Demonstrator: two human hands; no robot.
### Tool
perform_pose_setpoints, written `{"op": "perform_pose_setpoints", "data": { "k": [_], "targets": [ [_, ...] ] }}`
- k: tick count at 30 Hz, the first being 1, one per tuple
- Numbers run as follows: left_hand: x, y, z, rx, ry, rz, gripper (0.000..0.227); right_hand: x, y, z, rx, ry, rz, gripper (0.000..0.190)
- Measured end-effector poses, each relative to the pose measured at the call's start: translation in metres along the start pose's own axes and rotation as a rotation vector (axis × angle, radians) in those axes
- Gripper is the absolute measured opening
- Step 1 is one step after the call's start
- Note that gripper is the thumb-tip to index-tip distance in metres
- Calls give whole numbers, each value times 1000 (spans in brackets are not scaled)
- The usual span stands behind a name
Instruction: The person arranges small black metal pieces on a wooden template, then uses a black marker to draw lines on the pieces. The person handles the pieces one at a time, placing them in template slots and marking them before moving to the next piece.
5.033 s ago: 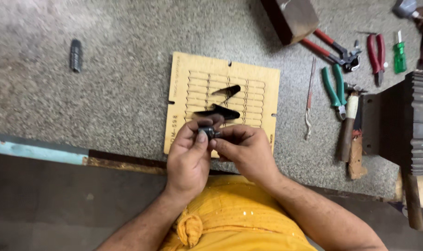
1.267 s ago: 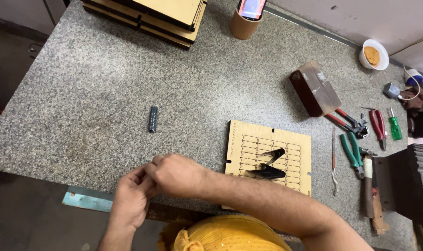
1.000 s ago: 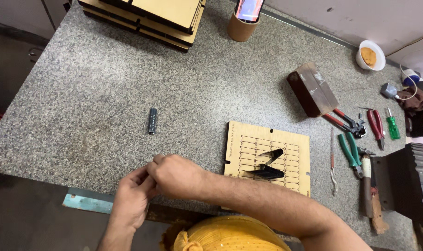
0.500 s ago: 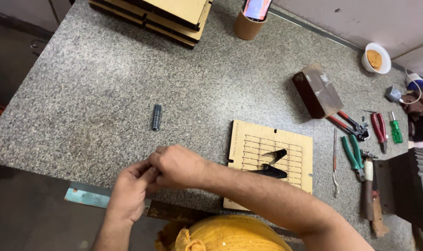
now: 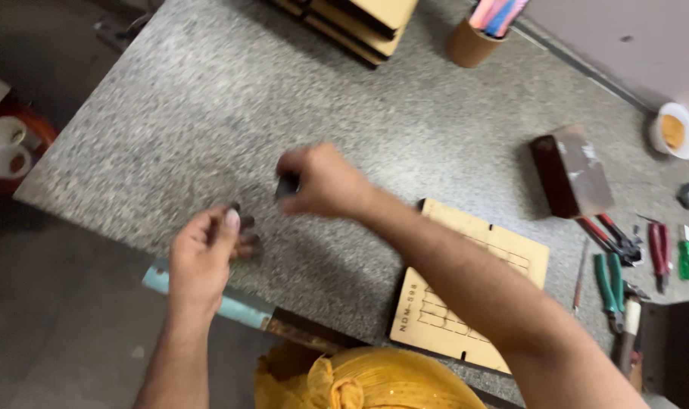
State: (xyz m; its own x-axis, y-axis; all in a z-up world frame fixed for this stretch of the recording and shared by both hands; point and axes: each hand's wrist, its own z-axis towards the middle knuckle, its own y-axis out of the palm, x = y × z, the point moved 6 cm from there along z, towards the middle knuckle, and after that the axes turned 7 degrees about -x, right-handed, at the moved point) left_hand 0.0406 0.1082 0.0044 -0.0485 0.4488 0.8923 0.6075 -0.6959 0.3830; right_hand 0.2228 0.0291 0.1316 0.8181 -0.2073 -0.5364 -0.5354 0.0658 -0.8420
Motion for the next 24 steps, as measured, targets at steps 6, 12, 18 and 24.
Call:
{"op": "perform_pose_setpoints", "data": {
  "k": [6,12,18,24],
  "targets": [
    [25,-8,-10,287,418,591,20,34,-18,50,-14,184,-51,29],
    [38,2,-20,281,534,694,11,42,5,71,-42,127,-158,33],
    [42,3,-19,278,560,710,12,55,18,74,5,52,-139,25],
    [38,2,-16,271,528,703,12,54,30,74,32,-138,-271,17]
  ]
}}
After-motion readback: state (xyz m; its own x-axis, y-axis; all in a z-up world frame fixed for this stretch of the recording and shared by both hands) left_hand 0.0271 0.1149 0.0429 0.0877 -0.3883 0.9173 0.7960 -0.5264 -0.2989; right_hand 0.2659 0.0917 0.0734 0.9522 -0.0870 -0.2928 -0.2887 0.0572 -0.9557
